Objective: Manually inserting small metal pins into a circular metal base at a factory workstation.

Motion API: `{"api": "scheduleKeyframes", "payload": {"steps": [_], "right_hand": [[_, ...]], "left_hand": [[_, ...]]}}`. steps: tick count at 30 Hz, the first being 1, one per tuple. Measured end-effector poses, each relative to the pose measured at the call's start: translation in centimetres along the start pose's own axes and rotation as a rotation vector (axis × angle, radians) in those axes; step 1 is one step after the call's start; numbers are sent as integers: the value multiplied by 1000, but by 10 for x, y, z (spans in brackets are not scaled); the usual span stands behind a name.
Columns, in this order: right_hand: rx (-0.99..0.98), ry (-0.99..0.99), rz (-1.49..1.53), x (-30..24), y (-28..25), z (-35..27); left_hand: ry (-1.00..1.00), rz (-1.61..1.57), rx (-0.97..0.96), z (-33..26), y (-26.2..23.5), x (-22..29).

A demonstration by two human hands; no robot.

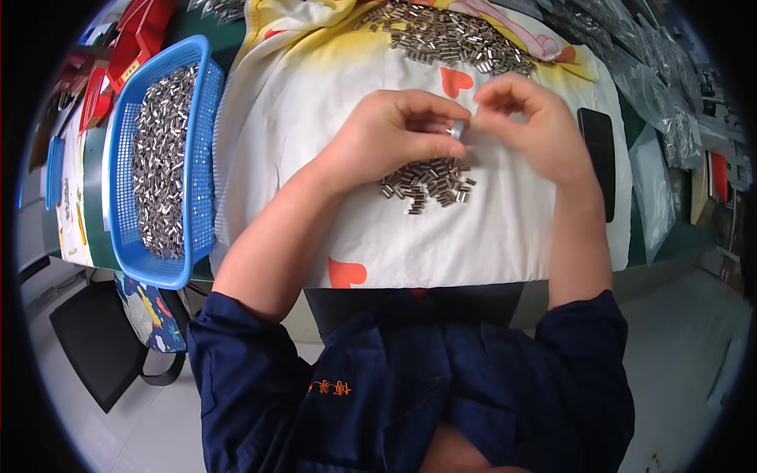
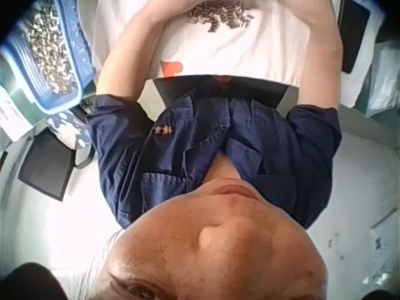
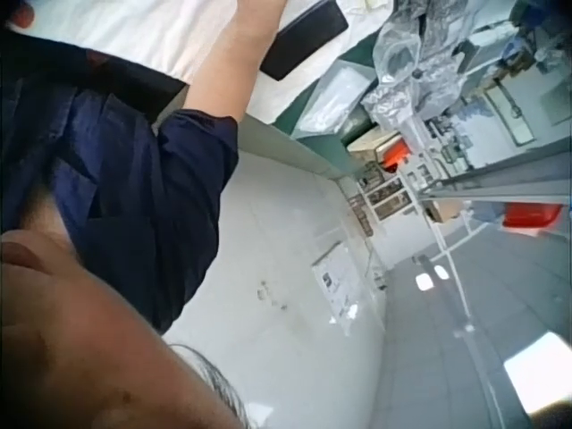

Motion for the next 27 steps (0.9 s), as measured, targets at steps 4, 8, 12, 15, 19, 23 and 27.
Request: {"api": "scheduleKeyframes", "payload": {"steps": [4, 8, 12, 15, 19, 23, 27], "right_hand": [[48, -121, -398, 19, -4, 36], [-12, -267, -711, 18, 14, 49], [-25, -323, -807, 13, 18, 44], [59, -26, -358, 12, 12, 25], [165, 5, 318, 12, 17, -3], [99, -76, 200, 9, 19, -6], [139, -59, 164, 3, 18, -8]], "left_hand": [[17, 143, -152, -4, 12, 7], [4, 172, -189, -5, 10, 8], [32, 11, -86, 0, 1, 4], [-12, -146, 52, 3, -7, 0], [64, -254, 109, 5, -11, -1], [59, -206, 125, 6, -10, 0], [29, -168, 121, 5, -8, 0]]}}
Point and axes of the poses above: each hand's wrist, its own z-axis towards the middle knuckle, its own y-axis out of the palm, x = y × z, the point moved 5 cm from there along z, towards the middle knuckle, and after that the axes turned 11 degrees about z, right-handed, at the moved point
